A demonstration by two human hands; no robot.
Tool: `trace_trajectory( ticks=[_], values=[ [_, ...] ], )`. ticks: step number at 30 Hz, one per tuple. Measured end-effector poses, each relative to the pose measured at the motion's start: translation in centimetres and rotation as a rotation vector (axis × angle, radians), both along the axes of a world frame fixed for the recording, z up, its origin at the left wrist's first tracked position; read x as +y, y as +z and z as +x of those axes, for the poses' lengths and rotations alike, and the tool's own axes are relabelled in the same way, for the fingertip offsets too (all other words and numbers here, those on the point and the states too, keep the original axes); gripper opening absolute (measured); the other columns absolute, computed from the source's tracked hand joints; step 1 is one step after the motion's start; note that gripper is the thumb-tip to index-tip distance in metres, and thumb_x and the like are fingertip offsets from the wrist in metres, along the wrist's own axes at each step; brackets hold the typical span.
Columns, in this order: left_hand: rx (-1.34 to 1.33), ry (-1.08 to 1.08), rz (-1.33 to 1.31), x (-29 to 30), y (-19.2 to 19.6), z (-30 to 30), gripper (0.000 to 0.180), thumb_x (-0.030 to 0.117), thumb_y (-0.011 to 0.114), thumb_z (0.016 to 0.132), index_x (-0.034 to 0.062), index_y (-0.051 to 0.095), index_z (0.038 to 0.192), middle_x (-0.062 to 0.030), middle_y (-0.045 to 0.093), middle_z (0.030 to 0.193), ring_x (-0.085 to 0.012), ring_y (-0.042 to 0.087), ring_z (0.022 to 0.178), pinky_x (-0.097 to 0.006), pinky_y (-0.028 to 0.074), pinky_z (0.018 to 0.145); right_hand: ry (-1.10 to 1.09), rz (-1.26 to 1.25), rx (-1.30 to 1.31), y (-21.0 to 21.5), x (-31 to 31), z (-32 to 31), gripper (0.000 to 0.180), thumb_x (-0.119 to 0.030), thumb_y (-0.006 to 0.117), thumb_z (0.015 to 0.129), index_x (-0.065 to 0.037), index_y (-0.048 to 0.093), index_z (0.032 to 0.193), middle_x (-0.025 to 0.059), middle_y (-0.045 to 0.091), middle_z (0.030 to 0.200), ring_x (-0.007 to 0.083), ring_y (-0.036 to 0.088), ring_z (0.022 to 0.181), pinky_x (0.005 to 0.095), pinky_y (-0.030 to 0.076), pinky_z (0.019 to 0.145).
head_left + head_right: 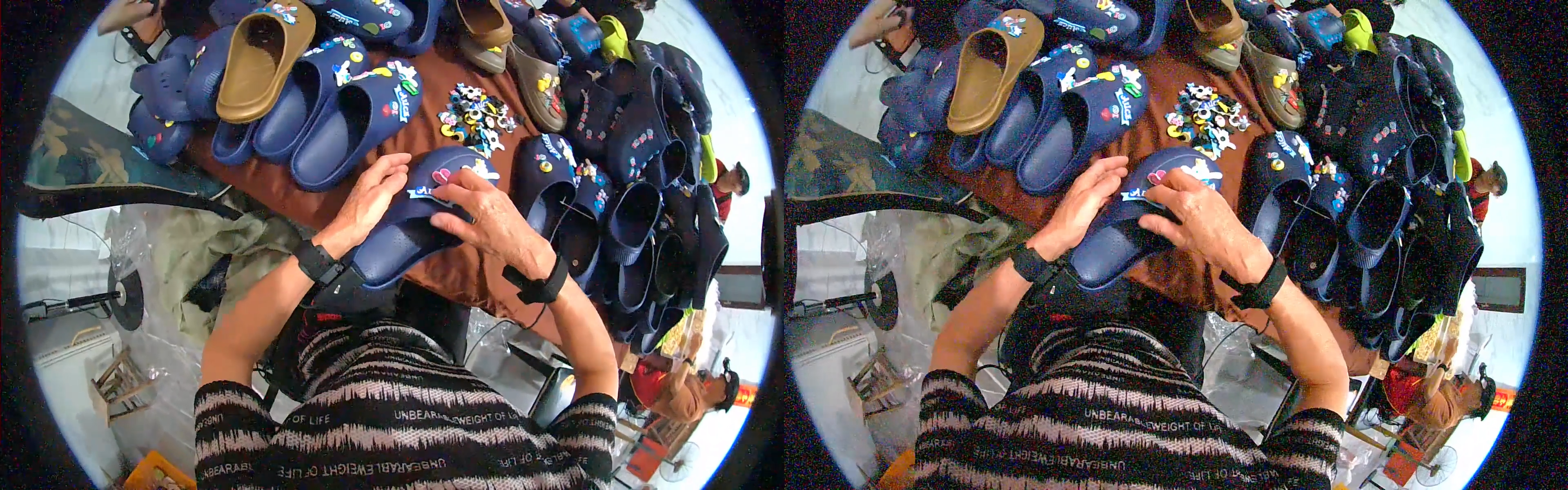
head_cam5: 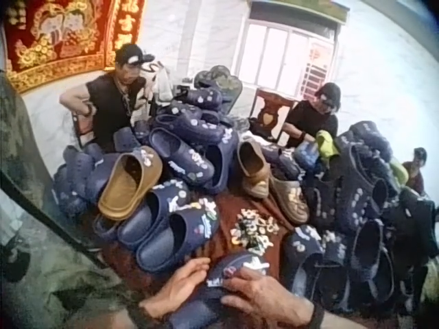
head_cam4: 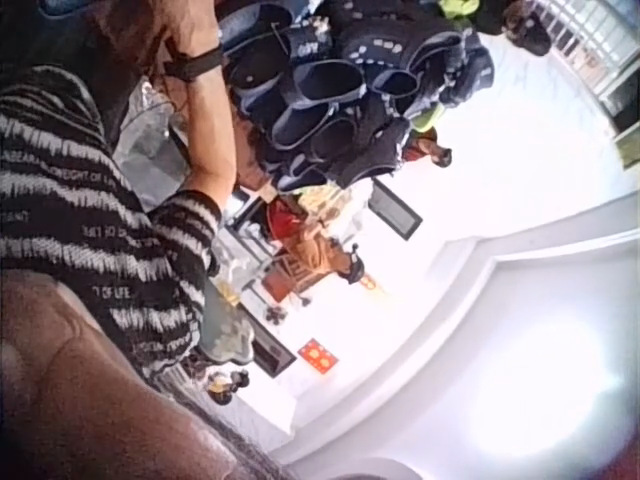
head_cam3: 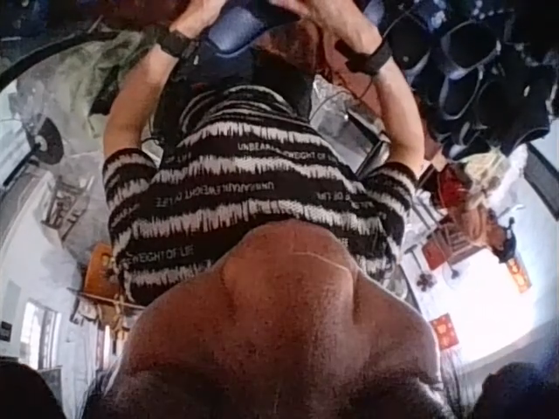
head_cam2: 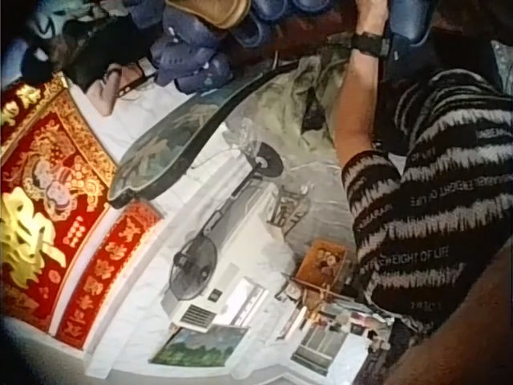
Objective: The recorder is applying various decorative charms to the holes on the top of blue clogs at a manufacturing station.
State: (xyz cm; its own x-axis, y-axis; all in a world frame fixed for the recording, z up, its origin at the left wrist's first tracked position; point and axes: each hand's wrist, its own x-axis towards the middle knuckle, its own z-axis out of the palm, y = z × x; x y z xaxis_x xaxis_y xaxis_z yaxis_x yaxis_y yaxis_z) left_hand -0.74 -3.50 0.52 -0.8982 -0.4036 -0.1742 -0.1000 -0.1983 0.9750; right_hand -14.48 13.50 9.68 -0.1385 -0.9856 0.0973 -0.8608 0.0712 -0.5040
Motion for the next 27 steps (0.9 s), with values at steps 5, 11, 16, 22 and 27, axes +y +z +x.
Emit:
trace_trajectory(
  ticks=[5, 11, 16, 22, 27],
  values=[
    [0.003, -0.013, -0.008, 0.1, -0.3, 0.2, 0.051, 0.034, 0.051, 0.102, 0.0108, 0.045, 0.147, -0.0106, 0.053, 0.141, -0.0191, 0.050, 0.123, -0.035, 0.038, 0.102, 0.009, -0.015, 0.102, -1.1, 0.2, 0.5, 0.037, -0.028, 0.076, 0.082, -0.006, 0.068, 0.111, 0.0172, 0.061, 0.118, 0.0371, 0.061, 0.105, 0.0456, 0.052, 0.090],
    [-0.033, 0.063, 0.165, 1.1, -2.0, 1.2, 0.046, 0.031, 0.051, 0.103, 0.0131, 0.047, 0.146, -0.0076, 0.054, 0.137, -0.0184, 0.051, 0.114, -0.033, 0.041, 0.097, 0.058, 0.023, 0.279, -2.9, -0.1, 1.4, 0.040, -0.027, 0.080, 0.076, -0.010, 0.067, 0.111, 0.0104, 0.061, 0.122, 0.0311, 0.057, 0.102, 0.0424, 0.050, 0.093],
    [-0.061, 0.114, 0.215, 1.4, -1.6, 1.2, 0.044, 0.028, 0.050, 0.103, 0.0134, 0.048, 0.145, -0.0057, 0.055, 0.133, -0.0167, 0.051, 0.105, -0.032, 0.042, 0.093, 0.077, 0.010, 0.288, -3.9, -0.2, 1.1, 0.037, -0.010, 0.074, 0.074, -0.011, 0.067, 0.110, 0.0085, 0.061, 0.120, 0.0302, 0.057, 0.104, 0.0431, 0.048, 0.094],
    [-0.037, 0.103, 0.229, 1.4, -1.0, 1.2, 0.043, 0.028, 0.050, 0.104, 0.0146, 0.048, 0.145, -0.0034, 0.056, 0.128, -0.0141, 0.050, 0.101, -0.031, 0.042, 0.092, 0.102, -0.104, 0.278, -5.0, -0.1, 0.7, 0.034, -0.007, 0.071, 0.071, -0.011, 0.068, 0.104, 0.0083, 0.062, 0.117, 0.0300, 0.056, 0.110, 0.0461, 0.043, 0.098],
    [-0.014, 0.100, 0.217, 1.4, -1.0, 1.0, 0.043, 0.029, 0.050, 0.104, 0.0143, 0.048, 0.145, -0.0035, 0.056, 0.128, -0.0171, 0.052, 0.105, -0.033, 0.042, 0.093, 0.193, -0.138, 0.420, -5.6, -0.5, 0.4, 0.032, -0.011, 0.072, 0.069, -0.010, 0.066, 0.100, 0.0090, 0.062, 0.114, 0.0299, 0.056, 0.112, 0.0459, 0.043, 0.099]
  ],
)
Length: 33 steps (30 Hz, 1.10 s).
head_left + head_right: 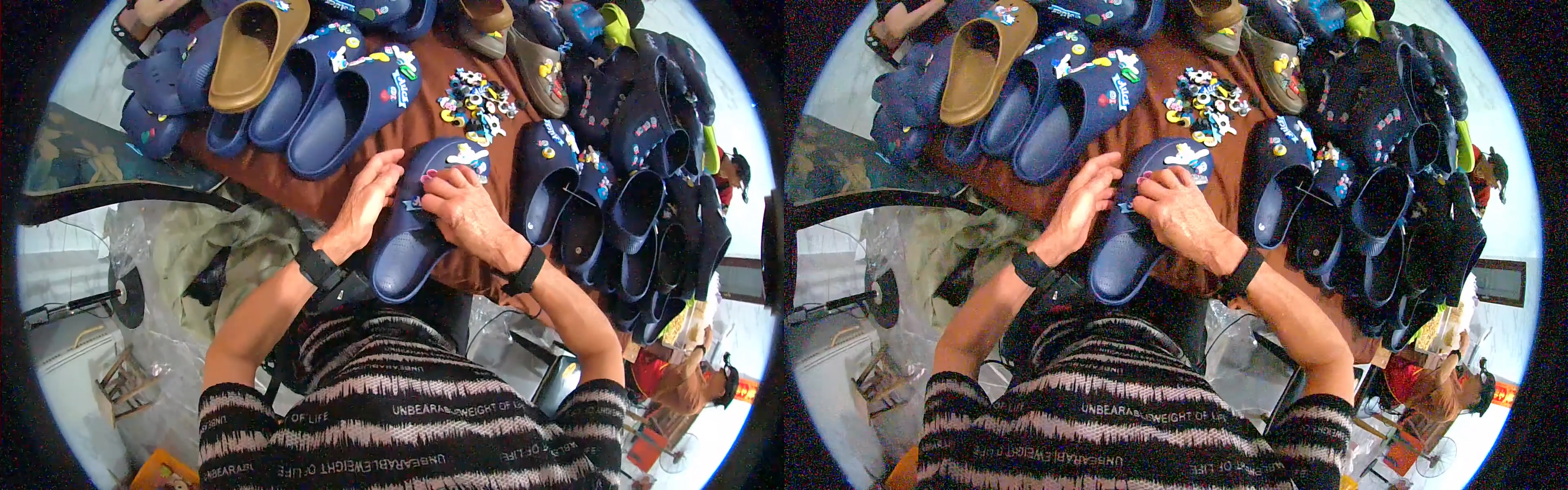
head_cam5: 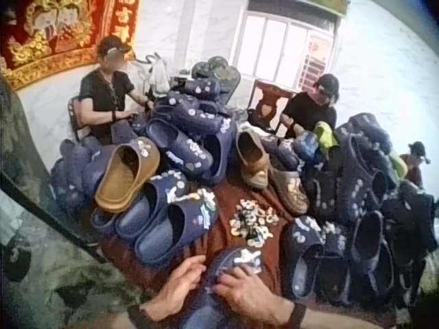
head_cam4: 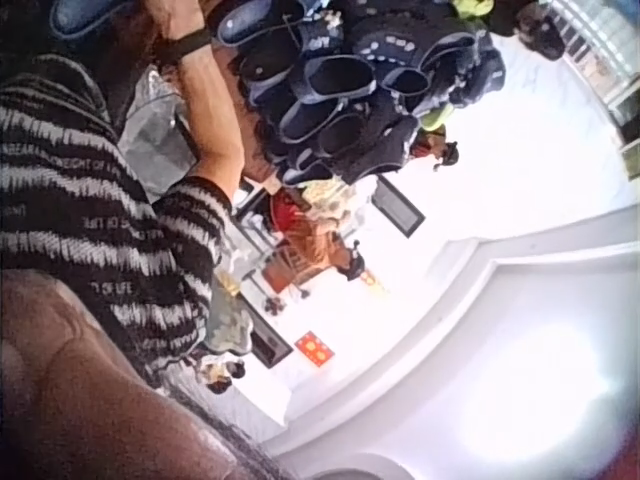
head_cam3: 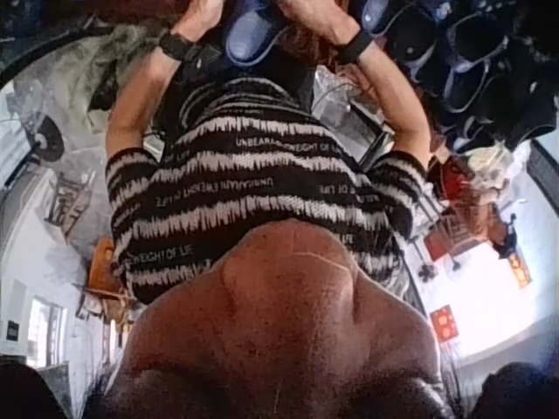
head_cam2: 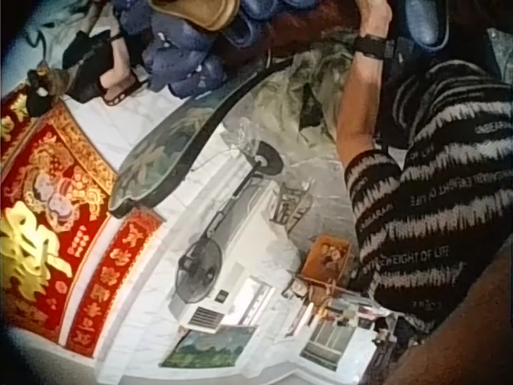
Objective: The recorder is applying various decorative charms to the holes on the top of blue clogs at a manufacturing station.
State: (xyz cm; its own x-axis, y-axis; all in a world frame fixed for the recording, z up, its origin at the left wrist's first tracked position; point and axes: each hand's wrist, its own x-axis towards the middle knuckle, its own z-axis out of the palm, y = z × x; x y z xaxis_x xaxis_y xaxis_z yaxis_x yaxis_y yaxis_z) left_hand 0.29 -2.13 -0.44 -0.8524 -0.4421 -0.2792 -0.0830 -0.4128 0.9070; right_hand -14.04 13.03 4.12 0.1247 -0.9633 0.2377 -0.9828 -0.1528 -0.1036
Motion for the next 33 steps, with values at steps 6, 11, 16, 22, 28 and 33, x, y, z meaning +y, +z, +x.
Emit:
trace_trajectory(
  ticks=[6, 11, 16, 22, 28, 33],
  values=[
    [0.032, -0.053, -0.128, 0.1, -1.2, 0.2, 0.044, 0.037, 0.048, 0.105, 0.0133, 0.051, 0.142, -0.0030, 0.056, 0.129, -0.0172, 0.051, 0.117, -0.035, 0.041, 0.096, -0.073, 0.055, -0.309, 2.2, -0.1, 0.1, 0.038, -0.019, 0.073, 0.081, -0.006, 0.063, 0.115, 0.0135, 0.062, 0.114, 0.0337, 0.056, 0.116, 0.0437, 0.044, 0.100],
    [0.011, -0.075, -0.264, 0.1, -2.5, 0.3, 0.048, 0.038, 0.052, 0.104, 0.0069, 0.051, 0.141, -0.0044, 0.056, 0.132, -0.0172, 0.051, 0.121, -0.033, 0.040, 0.101, -0.343, 0.004, -0.734, 4.0, 0.8, -1.7, 0.032, -0.020, 0.068, 0.093, 0.000, 0.063, 0.117, 0.0208, 0.067, 0.110, 0.0394, 0.064, 0.106, 0.0438, 0.051, 0.092],
    [-0.009, -0.096, -0.328, 0.3, -1.5, 0.2, 0.056, 0.040, 0.054, 0.103, 0.0003, 0.047, 0.142, -0.0095, 0.056, 0.132, -0.0197, 0.052, 0.120, -0.031, 0.039, 0.104, -0.581, -0.037, -0.550, 2.9, 2.3, -5.8, 0.022, -0.014, 0.059, 0.096, 0.000, 0.067, 0.111, 0.0224, 0.069, 0.106, 0.0397, 0.067, 0.101, 0.0431, 0.053, 0.085],
    [-0.122, -0.143, -0.254, 0.3, -1.3, -1.2, 0.074, 0.040, 0.066, 0.096, -0.0001, 0.033, 0.150, -0.0185, 0.053, 0.130, -0.0250, 0.053, 0.122, -0.037, 0.041, 0.105, -0.752, -0.027, -0.406, 0.7, 3.3, -10.2, 0.028, -0.022, 0.063, 0.093, -0.001, 0.068, 0.111, 0.0248, 0.070, 0.102, 0.0418, 0.067, 0.100, 0.0470, 0.053, 0.086],
    [-0.120, -0.089, -0.184, 0.8, -0.6, -1.3, 0.079, 0.035, 0.074, 0.090, -0.0016, 0.035, 0.148, -0.0208, 0.053, 0.130, -0.0251, 0.057, 0.116, -0.036, 0.048, 0.098, -0.801, 0.047, -0.446, -3.5, 1.2, -12.6, 0.022, -0.015, 0.059, 0.092, 0.000, 0.069, 0.104, 0.0271, 0.070, 0.095, 0.0448, 0.067, 0.093, 0.0521, 0.054, 0.084],
    [-0.091, -0.110, -0.111, 1.0, -0.4, -1.5, 0.071, 0.031, 0.072, 0.093, 0.0016, 0.037, 0.147, -0.0132, 0.055, 0.122, -0.0217, 0.055, 0.113, -0.034, 0.043, 0.100, -0.822, -0.005, -0.430, -4.9, -1.6, -13.6, 0.023, -0.021, 0.066, 0.090, -0.004, 0.069, 0.106, 0.0234, 0.071, 0.098, 0.0419, 0.067, 0.098, 0.0513, 0.053, 0.083]
  ],
)
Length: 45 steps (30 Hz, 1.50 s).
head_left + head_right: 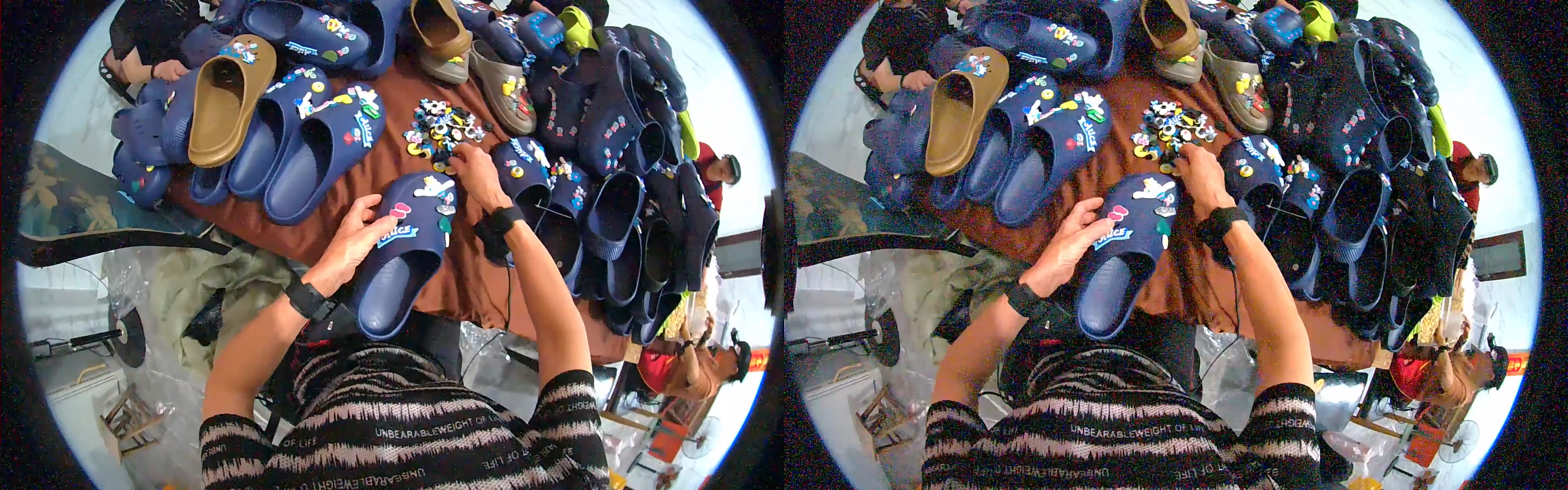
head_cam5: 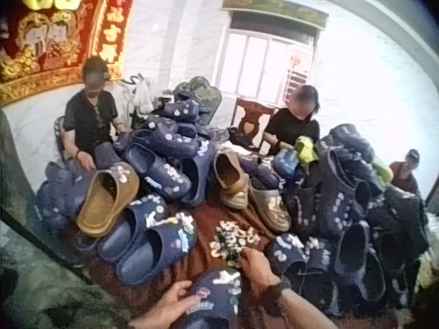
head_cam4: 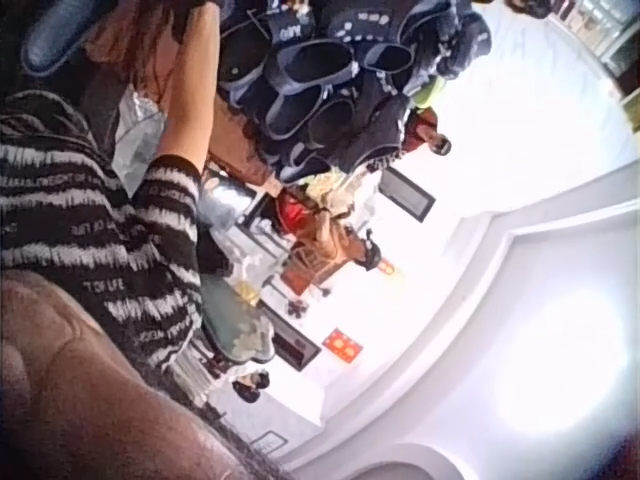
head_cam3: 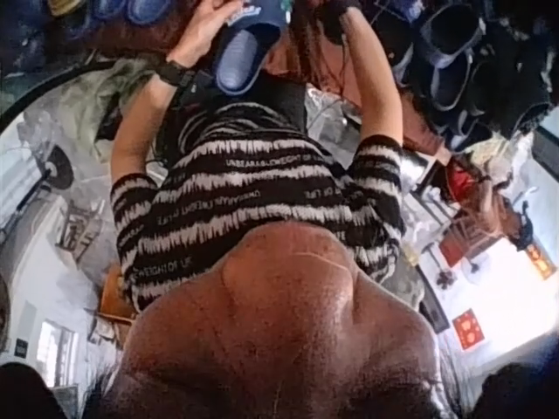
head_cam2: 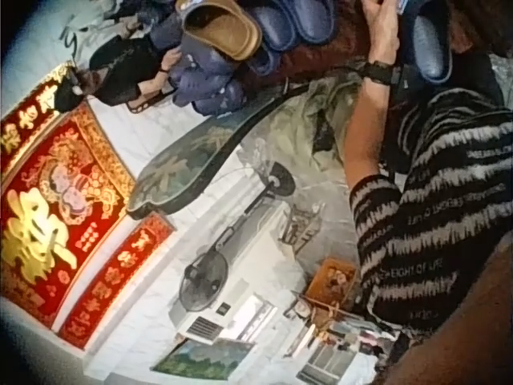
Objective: The recorder is applying various decorative charms to the holes on the top of blue clogs at a manufacturing station.
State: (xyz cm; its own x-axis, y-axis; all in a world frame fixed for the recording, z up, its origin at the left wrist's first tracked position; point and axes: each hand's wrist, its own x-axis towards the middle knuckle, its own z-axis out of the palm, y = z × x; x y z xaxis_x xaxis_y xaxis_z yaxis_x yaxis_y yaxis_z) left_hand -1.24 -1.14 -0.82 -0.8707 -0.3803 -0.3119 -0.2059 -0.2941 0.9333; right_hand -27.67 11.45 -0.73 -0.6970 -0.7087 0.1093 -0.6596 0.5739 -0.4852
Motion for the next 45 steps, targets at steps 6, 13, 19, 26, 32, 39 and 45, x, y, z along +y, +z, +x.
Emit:
trace_trajectory(
  ticks=[6, 13, 19, 26, 32, 39, 45],
  values=[
    [0.008, 0.032, 0.044, 0.2, -0.4, 0.1, 0.068, 0.030, 0.071, 0.093, 0.0015, 0.039, 0.146, -0.0105, 0.056, 0.120, -0.0189, 0.054, 0.113, -0.033, 0.042, 0.100, 0.024, 0.169, -0.027, 0.1, -1.3, -0.6, 0.029, -0.027, 0.073, 0.087, -0.005, 0.071, 0.104, 0.0199, 0.072, 0.102, 0.0400, 0.069, 0.096, 0.0499, 0.054, 0.083],
    [0.000, 0.037, 0.052, 0.3, -0.3, 0.1, 0.069, 0.031, 0.071, 0.094, 0.0002, 0.038, 0.146, -0.0138, 0.055, 0.128, -0.0215, 0.053, 0.119, -0.034, 0.040, 0.106, 0.038, -0.153, -0.251, -1.7, -0.2, -1.6, 0.025, -0.020, 0.070, 0.087, 0.001, 0.070, 0.100, 0.0190, 0.073, 0.092, 0.0311, 0.071, 0.084, 0.0418, 0.055, 0.078],
    [0.014, 0.033, 0.043, 0.1, -1.0, 0.1, 0.071, 0.033, 0.071, 0.093, -0.0017, 0.039, 0.146, -0.0175, 0.052, 0.133, -0.0238, 0.052, 0.123, -0.035, 0.041, 0.105, 0.012, -0.461, -0.690, -2.8, 0.7, -2.3, 0.018, 0.000, 0.068, 0.086, 0.001, 0.064, 0.104, 0.0059, 0.068, 0.088, 0.0159, 0.066, 0.078, 0.0300, 0.052, 0.068],
    [0.022, 0.026, 0.045, 0.1, -0.7, 0.0, 0.074, 0.035, 0.072, 0.092, -0.0030, 0.039, 0.146, -0.0191, 0.050, 0.134, -0.0248, 0.052, 0.123, -0.034, 0.043, 0.104, -0.037, -0.307, -0.335, -2.8, 1.2, -2.2, 0.026, -0.001, 0.074, 0.080, 0.000, 0.067, 0.105, 0.0120, 0.069, 0.089, 0.0235, 0.067, 0.089, 0.0344, 0.054, 0.078],
    [-0.006, 0.039, 0.036, 0.2, -0.9, 0.3, 0.067, 0.032, 0.067, 0.096, -0.0006, 0.039, 0.147, -0.0171, 0.054, 0.135, -0.0239, 0.051, 0.125, -0.035, 0.039, 0.108, 0.126, -0.050, 0.051, -0.9, -0.4, 0.1, 0.033, -0.010, 0.073, 0.082, -0.011, 0.072, 0.115, 0.0178, 0.064, 0.112, 0.0371, 0.065, 0.103, 0.0442, 0.052, 0.089],
    [-0.022, 0.034, 0.038, 0.5, -0.5, 0.0, 0.069, 0.034, 0.069, 0.095, -0.0015, 0.039, 0.147, -0.0177, 0.053, 0.134, -0.0250, 0.051, 0.125, -0.035, 0.039, 0.108, 0.185, 0.036, 0.159, -2.3, -1.0, -1.7, 0.029, -0.012, 0.069, 0.086, -0.009, 0.072, 0.114, 0.0162, 0.060, 0.115, 0.0360, 0.065, 0.100, 0.0429, 0.053, 0.087],
    [-0.022, 0.048, 0.003, 0.4, 0.0, 0.4, 0.066, 0.035, 0.066, 0.096, -0.0021, 0.041, 0.145, -0.0173, 0.054, 0.133, -0.0242, 0.051, 0.124, -0.035, 0.039, 0.108, 0.091, -0.274, -0.621, -0.4, -0.6, -2.3, 0.027, -0.022, 0.060, 0.100, 0.003, 0.069, 0.104, 0.0026, 0.065, 0.082, 0.0139, 0.064, 0.083, 0.0280, 0.050, 0.077]
  ],
)
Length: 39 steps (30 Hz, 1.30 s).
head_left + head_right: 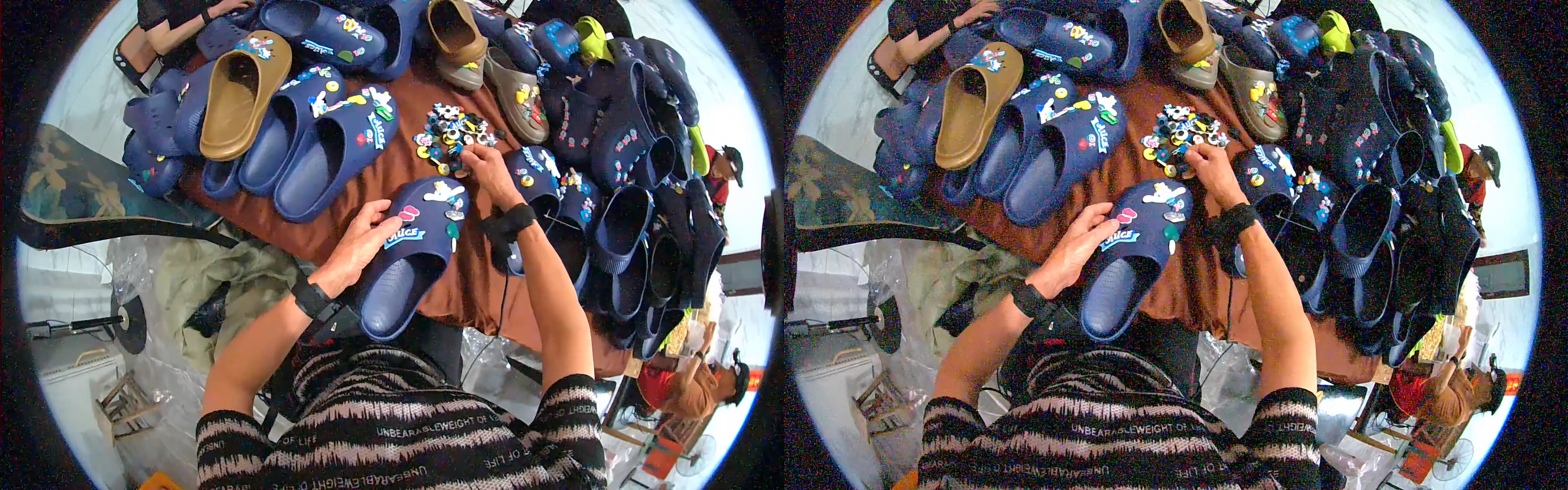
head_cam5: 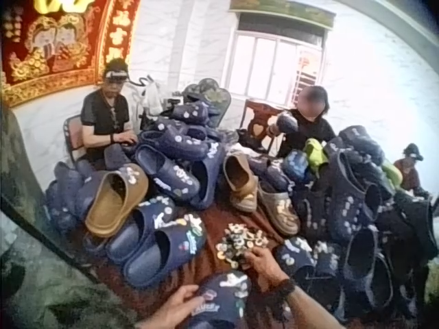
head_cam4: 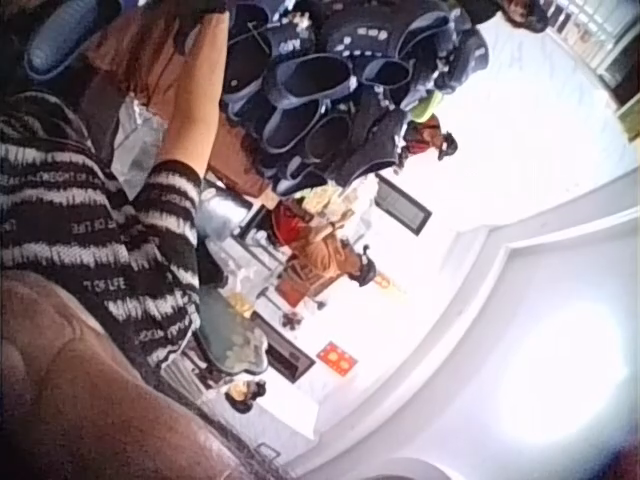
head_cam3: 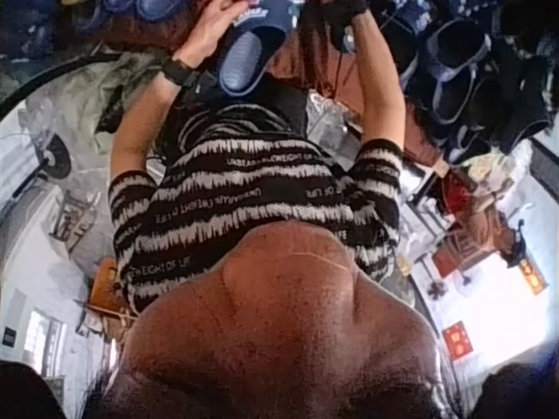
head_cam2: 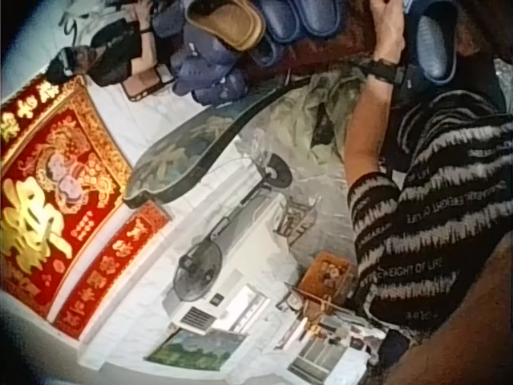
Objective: The recorder is applying various decorative charms to the holes on the top of blue clogs at a manufacturing station.
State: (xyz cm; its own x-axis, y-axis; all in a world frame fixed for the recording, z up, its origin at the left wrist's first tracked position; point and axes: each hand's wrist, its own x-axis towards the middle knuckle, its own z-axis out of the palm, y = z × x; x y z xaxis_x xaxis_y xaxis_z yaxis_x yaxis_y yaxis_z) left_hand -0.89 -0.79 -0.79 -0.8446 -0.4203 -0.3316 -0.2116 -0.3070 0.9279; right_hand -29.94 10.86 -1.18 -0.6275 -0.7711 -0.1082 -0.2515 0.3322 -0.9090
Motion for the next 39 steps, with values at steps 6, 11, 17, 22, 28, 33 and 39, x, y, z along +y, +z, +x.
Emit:
trace_trajectory(
  ticks=[6, 11, 17, 22, 28, 33, 39],
  values=[
    [0.026, 0.037, 0.060, -0.3, -0.8, -0.2, 0.056, 0.033, 0.059, 0.100, -0.0026, 0.046, 0.141, -0.0141, 0.055, 0.128, -0.0215, 0.052, 0.120, -0.033, 0.040, 0.104, 0.109, 0.057, -0.082, 4.7, 0.6, 2.9, 0.024, -0.025, 0.058, 0.100, -0.005, 0.067, 0.090, -0.0032, 0.061, 0.079, 0.0060, 0.054, 0.073, 0.0229, 0.043, 0.069],
    [0.059, 0.048, 0.029, -0.1, 0.4, -0.1, 0.048, 0.034, 0.054, 0.103, 0.0030, 0.052, 0.139, -0.0061, 0.057, 0.131, -0.0174, 0.051, 0.121, -0.032, 0.038, 0.105, 0.465, 0.112, 0.274, 7.0, 0.0, 4.4, 0.023, -0.021, 0.055, 0.099, -0.002, 0.061, 0.087, -0.0013, 0.056, 0.078, 0.0099, 0.053, 0.075, 0.0278, 0.045, 0.070],
    [0.063, 0.068, 0.088, -0.2, 0.4, -0.4, 0.048, 0.030, 0.054, 0.102, -0.0005, 0.050, 0.138, -0.0128, 0.057, 0.131, -0.0212, 0.052, 0.124, -0.033, 0.040, 0.106, 0.524, 0.249, 0.395, 10.0, -1.1, 9.5, 0.023, -0.019, 0.058, 0.092, 0.004, 0.063, 0.090, 0.0107, 0.062, 0.077, 0.0160, 0.059, 0.076, 0.0335, 0.049, 0.071],
    [0.016, 0.057, 0.083, -0.2, 0.0, -0.7, 0.043, 0.029, 0.053, 0.103, 0.0029, 0.054, 0.137, -0.0057, 0.058, 0.129, -0.0167, 0.051, 0.120, -0.031, 0.038, 0.105, 0.510, 0.310, 0.311, 11.6, -1.3, 9.8, 0.018, -0.013, 0.062, 0.085, 0.005, 0.064, 0.084, 0.0092, 0.067, 0.072, 0.0150, 0.063, 0.069, 0.0338, 0.051, 0.065],
    [0.040, 0.064, 0.052, -0.2, -0.8, -0.6, 0.042, 0.026, 0.053, 0.103, 0.0023, 0.054, 0.137, -0.0059, 0.059, 0.130, -0.0169, 0.051, 0.121, -0.031, 0.038, 0.106, 0.602, 0.499, 0.335, 12.0, -1.9, 10.0, 0.022, -0.020, 0.067, 0.082, 0.002, 0.066, 0.085, 0.0129, 0.068, 0.072, 0.0240, 0.067, 0.069, 0.0384, 0.053, 0.065],
    [0.016, 0.037, 0.034, -0.1, 0.0, -0.7, 0.047, 0.028, 0.056, 0.101, -0.0007, 0.051, 0.138, -0.0105, 0.059, 0.126, -0.0197, 0.053, 0.119, -0.032, 0.040, 0.104, 0.648, 0.471, 0.593, 9.7, -2.3, 9.6, 0.026, -0.028, 0.071, 0.081, -0.003, 0.069, 0.091, 0.0187, 0.071, 0.083, 0.0380, 0.069, 0.078, 0.0456, 0.055, 0.072],
    [-0.027, 0.010, 0.050, -0.2, 0.5, -0.5, 0.048, 0.026, 0.057, 0.100, 0.0003, 0.049, 0.140, -0.0096, 0.059, 0.126, -0.0191, 0.053, 0.118, -0.032, 0.041, 0.104, 0.633, 0.253, 0.544, 8.1, -2.6, 9.7, 0.021, -0.020, 0.070, 0.082, -0.004, 0.070, 0.095, 0.0185, 0.072, 0.085, 0.0374, 0.070, 0.080, 0.0453, 0.055, 0.073]
  ],
)
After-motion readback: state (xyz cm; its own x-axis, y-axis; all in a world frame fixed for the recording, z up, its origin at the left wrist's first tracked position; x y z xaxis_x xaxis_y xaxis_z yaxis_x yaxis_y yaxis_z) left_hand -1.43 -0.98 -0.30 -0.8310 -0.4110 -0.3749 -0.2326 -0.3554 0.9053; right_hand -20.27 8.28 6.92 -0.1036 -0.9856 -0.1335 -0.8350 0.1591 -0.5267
